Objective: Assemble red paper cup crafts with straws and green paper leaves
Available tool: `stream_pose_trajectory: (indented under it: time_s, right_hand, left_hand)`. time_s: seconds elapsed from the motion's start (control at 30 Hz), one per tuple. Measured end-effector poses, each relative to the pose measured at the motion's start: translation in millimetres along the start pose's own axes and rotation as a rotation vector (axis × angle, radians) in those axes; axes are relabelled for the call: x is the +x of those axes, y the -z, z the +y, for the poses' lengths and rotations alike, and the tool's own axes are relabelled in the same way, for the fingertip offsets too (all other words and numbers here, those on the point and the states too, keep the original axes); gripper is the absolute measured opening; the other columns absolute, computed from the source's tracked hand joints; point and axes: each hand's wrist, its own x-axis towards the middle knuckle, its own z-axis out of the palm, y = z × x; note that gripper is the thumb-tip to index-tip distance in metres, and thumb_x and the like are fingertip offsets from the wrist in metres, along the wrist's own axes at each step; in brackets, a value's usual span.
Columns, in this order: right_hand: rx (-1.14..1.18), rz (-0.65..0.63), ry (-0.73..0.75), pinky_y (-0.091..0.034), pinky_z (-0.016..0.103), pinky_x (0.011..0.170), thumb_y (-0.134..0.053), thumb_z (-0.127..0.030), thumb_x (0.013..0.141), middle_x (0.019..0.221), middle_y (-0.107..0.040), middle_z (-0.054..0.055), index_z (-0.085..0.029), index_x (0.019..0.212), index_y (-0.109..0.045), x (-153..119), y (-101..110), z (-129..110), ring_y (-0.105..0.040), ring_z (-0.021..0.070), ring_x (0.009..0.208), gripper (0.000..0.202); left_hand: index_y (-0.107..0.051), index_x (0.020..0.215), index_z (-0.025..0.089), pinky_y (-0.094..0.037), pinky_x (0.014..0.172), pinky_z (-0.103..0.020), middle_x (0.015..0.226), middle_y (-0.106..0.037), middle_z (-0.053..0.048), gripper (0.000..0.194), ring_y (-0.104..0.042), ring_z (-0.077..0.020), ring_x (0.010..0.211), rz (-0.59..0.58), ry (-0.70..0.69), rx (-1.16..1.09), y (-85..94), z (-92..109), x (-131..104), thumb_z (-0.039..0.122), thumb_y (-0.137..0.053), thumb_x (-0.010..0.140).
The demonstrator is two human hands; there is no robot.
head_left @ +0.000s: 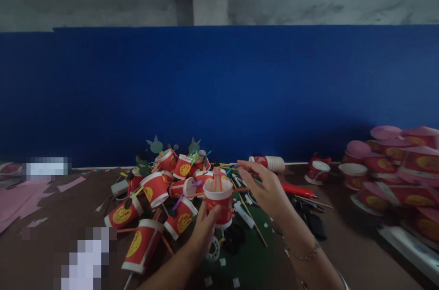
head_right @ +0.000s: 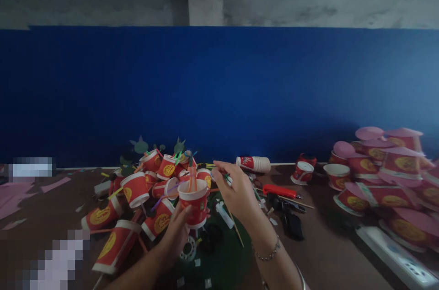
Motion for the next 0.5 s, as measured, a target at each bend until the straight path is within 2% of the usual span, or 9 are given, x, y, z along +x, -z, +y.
stream_pose_trajectory:
  time_s: [0.17, 0.27, 0.33, 0.4, 0.47, 0.5]
  right_hand:
    - [-0.100, 0.135, 0.006, -0.046, 0.036, 0.079, -0.053, -0.035, 0.084, 0.089, -0.068, 0.008, -0.019, 0.090, -0.062, -0.2, 1.3, -3.7, -0.062, 0.0216, 0.085, 0.019]
    - [-0.135, 0.124, -0.005, -0.045, 0.031, 0.068, -0.053, -0.036, 0.084, 0.077, -0.065, 0.005, -0.019, 0.080, -0.059, -2.2, 4.5, -6.1, -0.059, 0.0182, 0.072, 0.019]
    - [-0.162, -0.004, -0.038, -0.040, 0.027, 0.056, -0.051, -0.040, 0.085, 0.063, -0.061, 0.001, -0.019, 0.069, -0.058, -3.9, 7.6, -4.9, -0.053, 0.0146, 0.059, 0.028]
    - [-0.192, -0.226, -0.067, -0.034, 0.026, 0.048, -0.051, -0.047, 0.085, 0.053, -0.056, -0.001, -0.019, 0.058, -0.057, -5.8, 8.9, -2.1, -0.047, 0.0120, 0.050, 0.039]
    - [-0.181, -0.449, -0.065, -0.033, 0.025, 0.046, -0.055, -0.052, 0.081, 0.051, -0.056, -0.001, -0.019, 0.055, -0.060, -7.5, 5.8, 0.3, -0.046, 0.0112, 0.049, 0.043]
    - [-0.150, -0.517, -0.061, -0.034, 0.025, 0.047, -0.059, -0.053, 0.079, 0.054, -0.059, -0.001, -0.019, 0.058, -0.063, -8.1, 2.1, 0.9, -0.048, 0.0115, 0.050, 0.040]
  left_hand:
    - [-0.061, 0.111, 0.017, -0.045, 0.093, -0.044, 0.103, -0.071, -0.011, 0.059, -0.063, -0.0296, 0.103, 0.066, -0.019, -0.066, -4.8, 7.4, 3.7, 0.049, -0.077, 0.064]
    - [-0.061, 0.108, 0.018, -0.044, 0.097, -0.043, 0.106, -0.071, -0.010, 0.057, -0.062, -0.0286, 0.107, 0.098, -0.031, -0.099, -6.8, 13.4, 7.4, 0.047, -0.078, 0.063]
    - [-0.062, 0.104, 0.018, -0.043, 0.098, -0.041, 0.105, -0.071, -0.008, 0.053, -0.062, -0.0268, 0.107, 0.145, -0.025, -0.122, -7.8, 19.4, 9.2, 0.045, -0.080, 0.062]
    - [-0.063, 0.098, 0.019, -0.043, 0.098, -0.039, 0.101, -0.072, -0.006, 0.049, -0.063, -0.0252, 0.104, 0.186, -0.010, -0.119, -8.7, 25.7, 9.7, 0.044, -0.081, 0.060]
    - [-0.063, 0.092, 0.019, -0.044, 0.097, -0.038, 0.093, -0.073, -0.004, 0.046, -0.065, -0.0242, 0.101, 0.202, -0.011, -0.102, -9.6, 30.8, 8.9, 0.044, -0.082, 0.058]
    - [-0.063, 0.090, 0.019, -0.045, 0.096, -0.038, 0.090, -0.073, -0.003, 0.045, -0.065, -0.0240, 0.099, 0.198, -0.013, -0.094, -10.1, 32.6, 8.1, 0.044, -0.082, 0.058]
